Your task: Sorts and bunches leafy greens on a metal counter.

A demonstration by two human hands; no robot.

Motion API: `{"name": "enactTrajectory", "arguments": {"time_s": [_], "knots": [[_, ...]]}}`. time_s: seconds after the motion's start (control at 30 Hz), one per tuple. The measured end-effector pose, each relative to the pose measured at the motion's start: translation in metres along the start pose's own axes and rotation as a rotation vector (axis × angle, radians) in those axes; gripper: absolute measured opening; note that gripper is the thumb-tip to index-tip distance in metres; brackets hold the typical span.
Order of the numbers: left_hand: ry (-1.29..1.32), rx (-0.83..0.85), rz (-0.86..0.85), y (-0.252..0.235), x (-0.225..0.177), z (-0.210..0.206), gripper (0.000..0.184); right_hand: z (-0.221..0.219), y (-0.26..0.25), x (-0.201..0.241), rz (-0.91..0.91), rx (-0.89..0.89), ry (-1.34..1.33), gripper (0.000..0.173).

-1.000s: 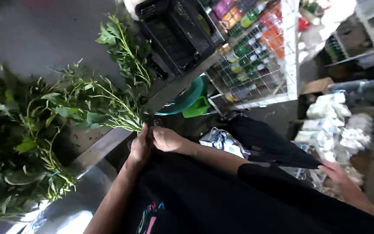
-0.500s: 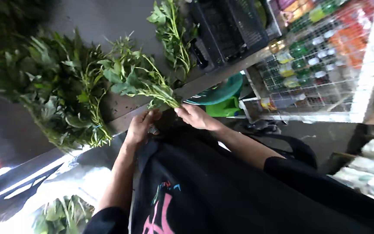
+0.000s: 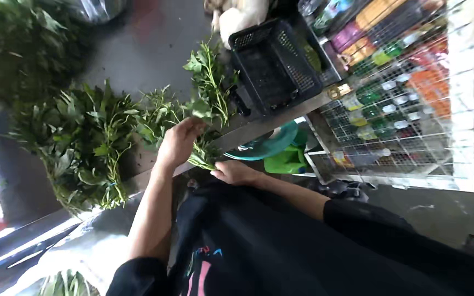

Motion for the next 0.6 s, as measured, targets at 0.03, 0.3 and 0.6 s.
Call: {"name": "enactTrajectory", "arguments": {"time_s": [0.03, 0.3, 0.6], "knots": [[-0.054, 0.060, 0.031, -0.024, -0.005, -0.004, 0.032, 0.001, 0.003, -0.002, 0.051, -0.004, 0.005, 0.050], [-0.409, 0.229, 0.010, -0.073, -0.033, -0.044, 0.038, 0.064, 0.046, -0.040, 0.134, 0.105, -0.035, 0.049], [-0.626, 0.079, -0.106, -0.072, -0.063, -0.076, 0.034, 0.178, 0.077, -0.067, 0.511, 0.162, -0.241, 0.048]]}}
Point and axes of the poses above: each hand's wrist, its own y-axis away from the middle knuckle, its own z-axis out of the back of the hand, x = y × z, the point moved 3 cm from there along -y, towards the middle knuckle, and after that the axes turned 15 degrees about x, right-handed, at the moved point
